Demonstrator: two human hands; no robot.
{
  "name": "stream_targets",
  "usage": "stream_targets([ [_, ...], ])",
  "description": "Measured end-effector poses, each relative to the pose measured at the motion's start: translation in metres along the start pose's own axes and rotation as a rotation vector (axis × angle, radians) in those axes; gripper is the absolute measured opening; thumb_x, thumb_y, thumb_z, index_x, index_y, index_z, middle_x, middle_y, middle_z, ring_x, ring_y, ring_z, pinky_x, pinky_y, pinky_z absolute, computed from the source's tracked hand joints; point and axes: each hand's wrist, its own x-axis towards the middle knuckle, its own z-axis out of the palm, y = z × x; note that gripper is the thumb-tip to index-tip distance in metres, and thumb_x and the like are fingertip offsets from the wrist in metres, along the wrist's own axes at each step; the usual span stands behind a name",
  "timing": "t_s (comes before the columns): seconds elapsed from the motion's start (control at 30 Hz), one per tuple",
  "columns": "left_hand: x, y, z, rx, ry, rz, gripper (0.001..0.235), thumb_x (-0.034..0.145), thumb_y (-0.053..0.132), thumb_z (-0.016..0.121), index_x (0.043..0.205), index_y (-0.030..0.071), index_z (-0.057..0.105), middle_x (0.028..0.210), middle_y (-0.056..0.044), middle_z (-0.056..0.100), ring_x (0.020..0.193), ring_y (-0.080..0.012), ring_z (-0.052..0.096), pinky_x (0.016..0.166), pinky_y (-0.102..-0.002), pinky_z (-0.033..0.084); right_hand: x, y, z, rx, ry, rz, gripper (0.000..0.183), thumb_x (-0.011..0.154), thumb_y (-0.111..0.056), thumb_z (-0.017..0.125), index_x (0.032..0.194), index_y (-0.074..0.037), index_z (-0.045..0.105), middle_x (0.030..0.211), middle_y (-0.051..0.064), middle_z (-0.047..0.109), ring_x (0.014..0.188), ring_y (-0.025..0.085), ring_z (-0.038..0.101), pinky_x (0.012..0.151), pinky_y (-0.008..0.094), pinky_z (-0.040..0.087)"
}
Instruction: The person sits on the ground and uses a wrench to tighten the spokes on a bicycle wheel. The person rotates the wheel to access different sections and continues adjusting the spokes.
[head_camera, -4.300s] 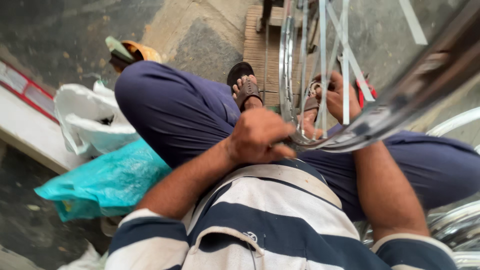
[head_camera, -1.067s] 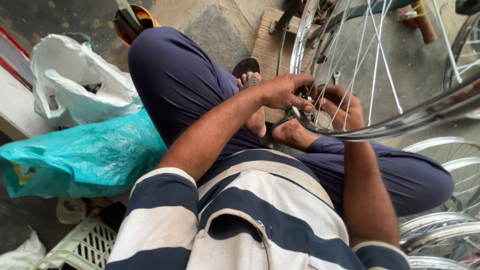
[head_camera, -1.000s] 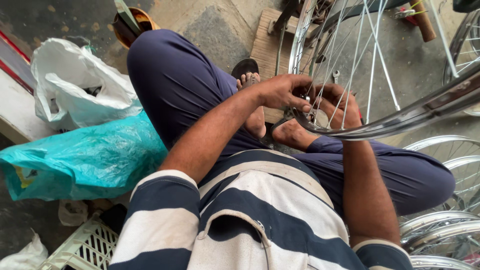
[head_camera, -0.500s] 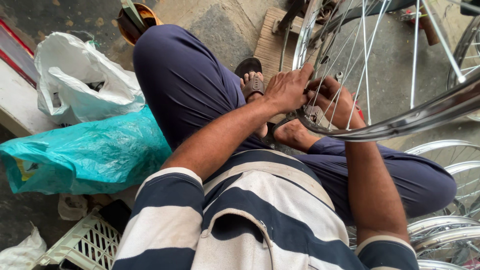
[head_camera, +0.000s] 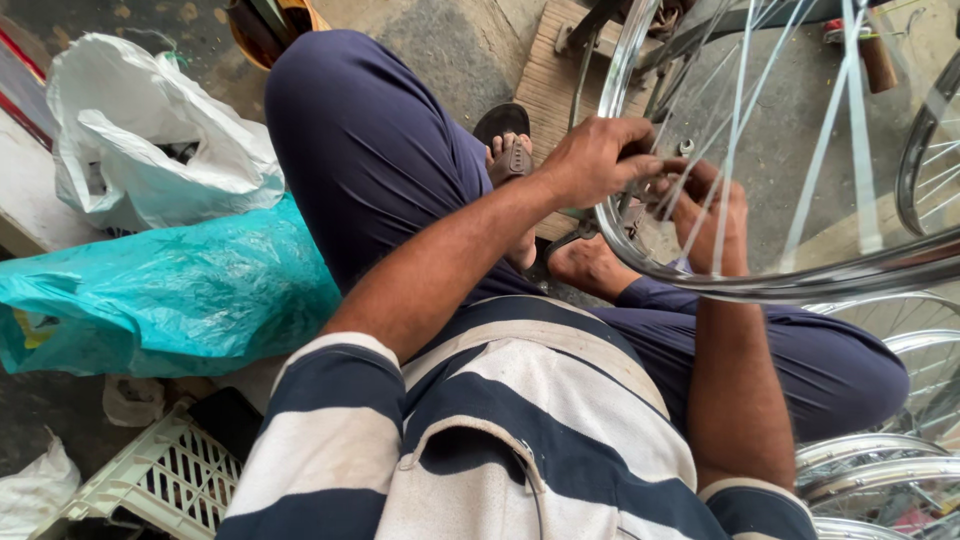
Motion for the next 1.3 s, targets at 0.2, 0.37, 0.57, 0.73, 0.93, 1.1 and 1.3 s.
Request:
stream_targets([
  [0.2,0.010,-0.019,0.005,0.033,0.132,0.064,0.022,0.092,0.030,0.072,0.097,0.009,0.068,0.082,-0.007,0.074,0.077,-0.0221,0.074,0.073,-0.042,0.056,-0.008,-0.018,0.010,-0.047,-0.055,0.053,0.031,0.101,-0.008,0.070,0.128,0.007,0.068,0.099,0.013,0.074,0.084,0.017,0.071,0.075,0.028,0.061],
  [0.37,0.013,-0.025,0.011,0.049,0.137,0.047,0.022,0.092,0.029,0.072,0.095,0.009,0.067,0.082,-0.007,0.075,0.077,-0.0211,0.074,0.071,-0.041,0.056,-0.001,-0.019,0.012,-0.101,-0.078,0.072,0.034,0.099,-0.009,0.069,0.129,0.006,0.066,0.102,0.011,0.077,0.090,0.015,0.076,0.080,0.026,0.064],
  [0.57,0.015,-0.027,0.012,0.052,0.118,0.016,0.019,0.094,0.029,0.070,0.093,0.010,0.068,0.081,-0.006,0.074,0.074,-0.0194,0.073,0.069,-0.040,0.058,0.006,-0.016,0.016,0.087,-0.163,0.129,0.036,0.097,-0.010,0.077,0.126,0.009,0.068,0.099,0.015,0.073,0.081,0.015,0.068,0.068,0.027,0.056],
  [0.73,0.011,-0.024,0.008,0.067,0.115,-0.010,0.021,0.093,0.029,0.070,0.093,0.008,0.068,0.083,-0.008,0.074,0.076,-0.0220,0.073,0.071,-0.042,0.057,0.011,-0.009,0.015,-0.120,-0.202,0.170,0.037,0.090,-0.012,0.079,0.122,0.005,0.071,0.102,0.013,0.076,0.084,0.017,0.071,0.069,0.031,0.058],
  [0.93,0.004,-0.009,-0.003,0.032,0.224,0.096,0.026,0.093,0.028,0.071,0.105,0.006,0.070,0.094,-0.011,0.075,0.086,-0.0270,0.074,0.075,-0.043,0.058,0.021,0.010,0.013,-0.057,-0.266,-0.087,0.036,0.088,-0.009,0.080,0.120,0.003,0.070,0.105,0.011,0.077,0.094,0.015,0.074,0.084,0.030,0.061],
  [1.1,-0.021,0.043,-0.023,-0.083,0.352,0.097,0.026,0.097,0.028,0.067,0.106,0.003,0.069,0.093,-0.010,0.075,0.083,-0.0208,0.075,0.074,-0.034,0.059,0.029,0.022,0.005,0.012,-0.279,0.122,0.036,0.086,-0.008,0.080,0.120,-0.001,0.072,0.099,0.009,0.078,0.087,0.014,0.072,0.078,0.029,0.061],
  [1.3,-0.071,0.136,-0.035,-0.233,0.181,0.526,0.033,0.106,0.040,0.068,0.110,0.007,0.069,0.088,-0.004,0.069,0.074,-0.0107,0.068,0.067,-0.025,0.056,0.020,0.030,0.006,0.104,-0.082,0.053,0.028,0.090,-0.016,0.078,0.111,0.001,0.071,0.091,0.008,0.076,0.079,0.014,0.071,0.067,0.029,0.058],
])
